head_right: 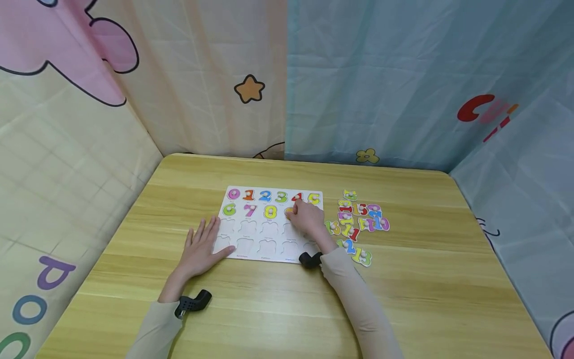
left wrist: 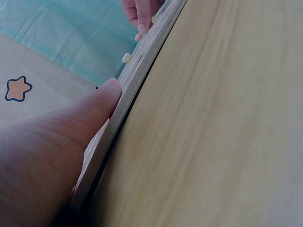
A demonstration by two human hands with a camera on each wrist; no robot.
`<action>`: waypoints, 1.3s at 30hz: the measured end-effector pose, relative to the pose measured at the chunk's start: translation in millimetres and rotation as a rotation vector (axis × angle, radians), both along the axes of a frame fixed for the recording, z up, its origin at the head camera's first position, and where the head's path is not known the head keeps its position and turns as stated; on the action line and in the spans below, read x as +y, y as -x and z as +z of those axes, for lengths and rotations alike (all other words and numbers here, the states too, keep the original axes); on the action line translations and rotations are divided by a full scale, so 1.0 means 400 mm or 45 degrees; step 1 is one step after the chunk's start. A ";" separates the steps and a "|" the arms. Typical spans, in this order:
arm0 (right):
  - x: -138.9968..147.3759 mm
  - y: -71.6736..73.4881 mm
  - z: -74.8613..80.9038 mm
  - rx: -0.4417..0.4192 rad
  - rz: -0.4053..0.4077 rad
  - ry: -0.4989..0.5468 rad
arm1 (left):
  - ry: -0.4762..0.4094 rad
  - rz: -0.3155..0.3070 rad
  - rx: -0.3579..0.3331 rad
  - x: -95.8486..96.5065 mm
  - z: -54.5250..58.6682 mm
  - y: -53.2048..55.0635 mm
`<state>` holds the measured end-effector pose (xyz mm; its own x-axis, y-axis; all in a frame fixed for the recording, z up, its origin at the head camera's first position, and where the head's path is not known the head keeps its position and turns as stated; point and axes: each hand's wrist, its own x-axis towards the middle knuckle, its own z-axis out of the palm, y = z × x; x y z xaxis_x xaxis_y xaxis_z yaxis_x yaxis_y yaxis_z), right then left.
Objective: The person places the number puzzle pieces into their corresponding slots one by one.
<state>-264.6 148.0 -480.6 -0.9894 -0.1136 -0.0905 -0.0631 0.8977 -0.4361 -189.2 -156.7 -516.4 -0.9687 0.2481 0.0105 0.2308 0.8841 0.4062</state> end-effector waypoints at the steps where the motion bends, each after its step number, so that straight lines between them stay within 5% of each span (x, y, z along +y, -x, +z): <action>1: 0.000 0.001 -0.001 0.002 0.000 -0.001 | -0.003 -0.001 0.002 0.000 0.001 0.000; 19: 0.047 -0.035 0.022 0.037 0.060 0.051 | 0.002 -0.006 -0.002 0.003 0.005 0.001; 29: 0.284 -0.071 0.041 0.168 -0.172 0.189 | 0.002 -0.007 0.005 0.000 0.002 -0.002; 39: 0.493 -0.122 0.055 0.141 -0.407 0.042 | -0.002 -0.008 0.009 0.000 0.004 -0.004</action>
<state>-215.6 345.4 -458.8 -0.9790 0.2031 0.0179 0.1709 0.8652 -0.4714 -187.7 -156.5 -514.9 -0.9671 0.2538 0.0178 0.2390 0.8820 0.4060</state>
